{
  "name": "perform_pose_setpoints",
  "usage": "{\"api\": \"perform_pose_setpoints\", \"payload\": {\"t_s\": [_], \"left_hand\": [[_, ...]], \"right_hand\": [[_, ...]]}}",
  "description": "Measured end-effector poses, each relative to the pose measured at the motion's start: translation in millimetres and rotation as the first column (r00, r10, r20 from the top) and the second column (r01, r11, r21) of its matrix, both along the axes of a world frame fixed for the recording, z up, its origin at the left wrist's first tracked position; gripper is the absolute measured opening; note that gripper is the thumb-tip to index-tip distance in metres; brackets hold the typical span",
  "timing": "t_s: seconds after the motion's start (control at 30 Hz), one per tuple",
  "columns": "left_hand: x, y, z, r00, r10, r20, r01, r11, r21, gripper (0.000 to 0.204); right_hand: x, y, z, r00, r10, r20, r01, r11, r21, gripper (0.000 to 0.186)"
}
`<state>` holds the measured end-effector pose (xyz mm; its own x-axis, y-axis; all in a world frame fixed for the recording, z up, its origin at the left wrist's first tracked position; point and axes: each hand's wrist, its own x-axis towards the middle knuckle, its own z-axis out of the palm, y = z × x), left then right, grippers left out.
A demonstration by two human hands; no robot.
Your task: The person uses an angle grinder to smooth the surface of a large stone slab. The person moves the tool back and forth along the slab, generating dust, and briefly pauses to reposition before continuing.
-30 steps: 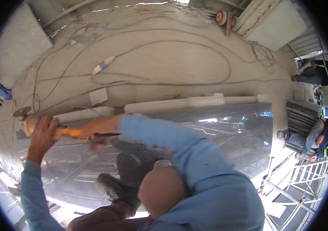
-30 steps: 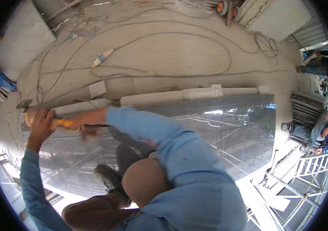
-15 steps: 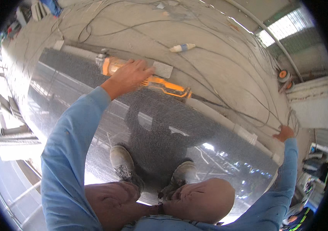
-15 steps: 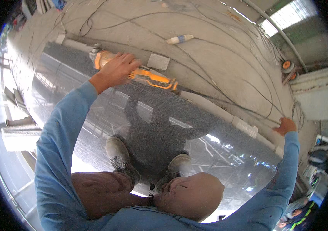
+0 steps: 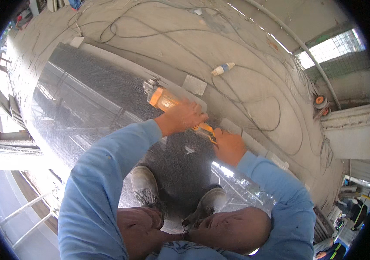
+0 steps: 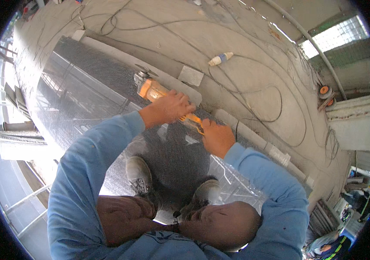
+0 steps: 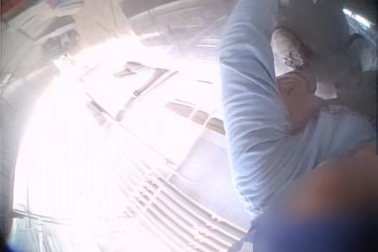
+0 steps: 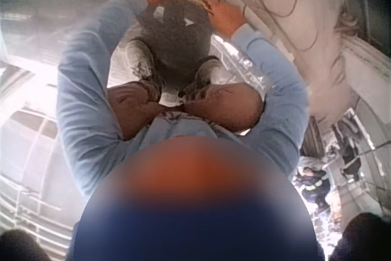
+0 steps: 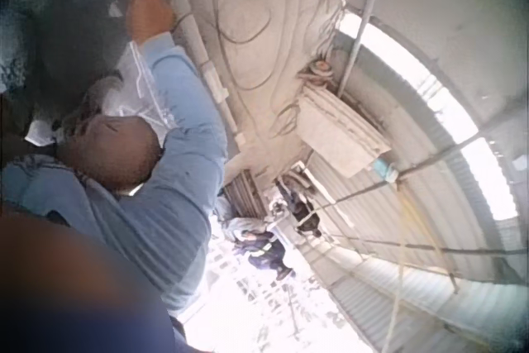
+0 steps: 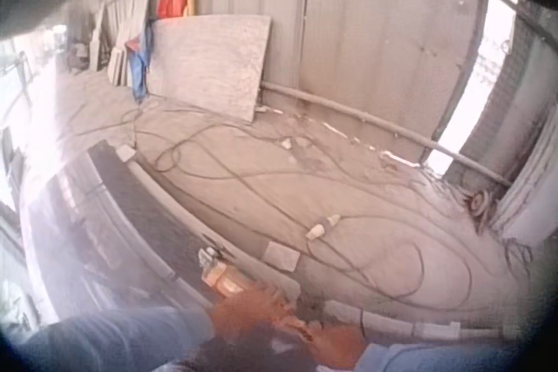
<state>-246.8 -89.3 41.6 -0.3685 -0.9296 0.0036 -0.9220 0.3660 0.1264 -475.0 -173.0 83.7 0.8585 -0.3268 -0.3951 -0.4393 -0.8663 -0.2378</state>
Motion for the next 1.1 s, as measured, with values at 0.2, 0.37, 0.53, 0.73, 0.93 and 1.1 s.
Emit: {"api": "perform_pose_setpoints", "payload": {"t_s": [0.2, 0.37, 0.53, 0.73, 0.93, 1.1], "left_hand": [[-7, 19, -9, 1.000, 0.009, 0.019, -0.010, 1.000, 0.020, 0.028], [-21, 30, -20, 0.999, 0.021, -0.031, -0.018, 0.993, 0.120, 0.027], [-31, 38, -27, 0.999, 0.035, -0.027, -0.029, 0.981, 0.189, 0.031], [-33, 39, -29, 1.000, 0.017, 0.007, -0.018, 0.980, 0.198, 0.033], [-35, 35, -29, 1.000, -0.005, 0.019, 0.001, 0.982, 0.190, 0.034], [-34, 34, -35, 1.000, -0.007, -0.029, 0.013, 0.982, 0.191, 0.036]], "right_hand": [[4, 30, -22, 0.997, -0.075, 0.023, 0.075, 0.997, -0.008, 0.031], [-16, 37, -44, 0.994, -0.077, 0.084, 0.074, 0.997, 0.032, 0.028], [-26, 41, -55, 0.991, -0.065, 0.113, 0.058, 0.996, 0.067, 0.027], [-31, 44, -59, 0.988, -0.093, 0.127, 0.081, 0.992, 0.098, 0.023], [-34, 44, -60, 0.985, -0.115, 0.125, 0.104, 0.990, 0.094, 0.023], [-34, 42, -58, 0.985, -0.107, 0.132, 0.093, 0.990, 0.106, 0.023]]}}
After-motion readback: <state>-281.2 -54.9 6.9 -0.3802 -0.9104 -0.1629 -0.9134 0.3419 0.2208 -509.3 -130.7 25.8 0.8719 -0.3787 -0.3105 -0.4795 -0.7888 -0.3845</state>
